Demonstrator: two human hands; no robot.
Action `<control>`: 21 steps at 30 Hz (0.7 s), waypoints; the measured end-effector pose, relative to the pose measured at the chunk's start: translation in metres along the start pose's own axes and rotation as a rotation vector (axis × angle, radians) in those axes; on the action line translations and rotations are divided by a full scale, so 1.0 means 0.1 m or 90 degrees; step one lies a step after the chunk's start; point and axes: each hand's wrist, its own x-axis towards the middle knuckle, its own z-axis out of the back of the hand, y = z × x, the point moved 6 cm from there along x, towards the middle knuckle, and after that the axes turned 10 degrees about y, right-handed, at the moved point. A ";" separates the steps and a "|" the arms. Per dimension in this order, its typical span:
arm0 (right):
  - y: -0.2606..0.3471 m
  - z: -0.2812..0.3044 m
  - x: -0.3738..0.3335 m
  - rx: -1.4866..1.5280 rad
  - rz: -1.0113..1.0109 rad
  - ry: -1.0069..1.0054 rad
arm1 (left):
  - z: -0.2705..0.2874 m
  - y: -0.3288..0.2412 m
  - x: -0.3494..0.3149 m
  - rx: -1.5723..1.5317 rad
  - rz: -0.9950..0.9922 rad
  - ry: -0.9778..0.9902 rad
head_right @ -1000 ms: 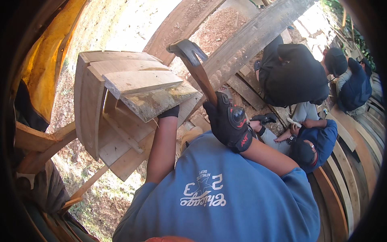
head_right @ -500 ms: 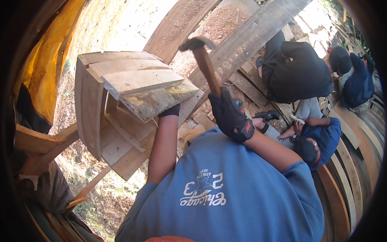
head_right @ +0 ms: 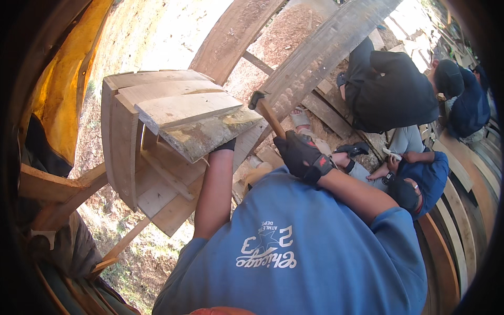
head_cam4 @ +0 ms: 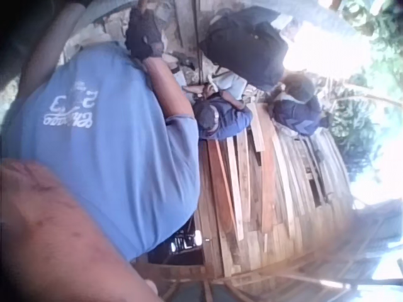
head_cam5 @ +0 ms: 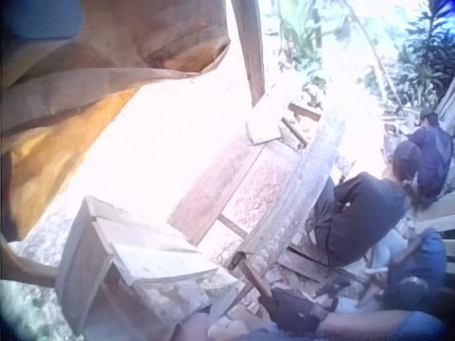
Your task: The person nails wooden planks together to assemble a wooden box-like structure using a hammer.
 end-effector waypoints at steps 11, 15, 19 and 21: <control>-0.05 -0.14 -0.20 -0.210 0.262 -0.218 | 0.05 0.05 -0.04 -0.014 0.022 -0.016; -0.04 0.19 -0.09 -0.130 0.065 -0.116 | 0.04 0.09 -0.01 -0.016 0.023 -0.015; 0.53 0.46 -0.40 -0.118 0.197 -0.375 | 0.03 -0.04 0.15 -0.003 -0.012 0.006; 0.42 0.30 -0.31 -0.053 0.168 -0.318 | 0.06 0.05 0.04 -0.013 0.014 -0.011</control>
